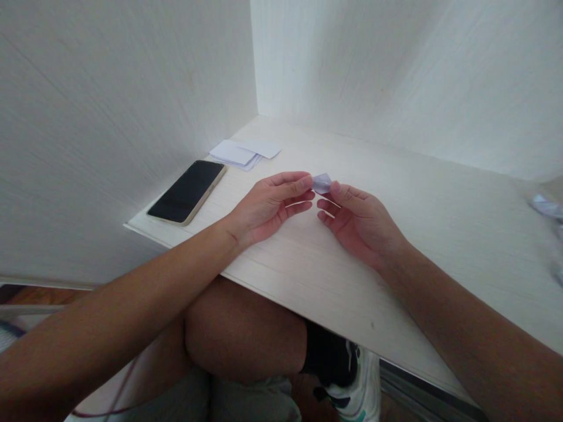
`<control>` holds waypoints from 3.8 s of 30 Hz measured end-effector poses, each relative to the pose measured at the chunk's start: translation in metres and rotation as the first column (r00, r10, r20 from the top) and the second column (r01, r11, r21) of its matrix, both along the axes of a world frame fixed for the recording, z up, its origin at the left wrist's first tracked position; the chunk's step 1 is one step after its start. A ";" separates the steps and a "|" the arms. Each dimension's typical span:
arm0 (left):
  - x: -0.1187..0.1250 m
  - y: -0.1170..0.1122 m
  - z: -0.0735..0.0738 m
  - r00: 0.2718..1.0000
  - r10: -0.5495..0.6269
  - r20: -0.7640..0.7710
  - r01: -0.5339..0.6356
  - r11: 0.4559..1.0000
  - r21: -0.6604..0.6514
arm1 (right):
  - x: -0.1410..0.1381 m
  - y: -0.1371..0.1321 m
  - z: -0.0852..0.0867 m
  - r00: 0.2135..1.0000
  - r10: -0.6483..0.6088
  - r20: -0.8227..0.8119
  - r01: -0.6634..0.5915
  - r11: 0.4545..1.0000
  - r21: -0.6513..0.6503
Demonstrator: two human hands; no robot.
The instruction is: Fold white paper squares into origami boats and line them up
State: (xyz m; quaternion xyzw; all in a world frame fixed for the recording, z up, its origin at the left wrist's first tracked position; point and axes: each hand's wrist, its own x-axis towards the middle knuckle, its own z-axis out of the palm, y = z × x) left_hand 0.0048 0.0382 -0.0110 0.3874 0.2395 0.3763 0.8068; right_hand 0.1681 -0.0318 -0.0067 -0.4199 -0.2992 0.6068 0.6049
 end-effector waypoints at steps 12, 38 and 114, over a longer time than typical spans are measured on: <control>0.003 -0.006 0.000 1.000 0.023 0.020 -0.026 0.992 0.123 | -0.003 -0.002 0.003 1.000 -0.014 -0.017 0.014 1.000 -0.004; 0.006 -0.010 0.006 0.985 0.171 0.000 -0.163 0.939 0.303 | -0.003 -0.003 0.005 0.992 -0.056 0.111 0.045 0.994 0.100; -0.014 0.014 0.009 0.937 -0.042 -0.347 0.162 0.932 0.324 | 0.005 0.002 -0.001 0.917 -0.100 0.387 0.063 0.992 0.107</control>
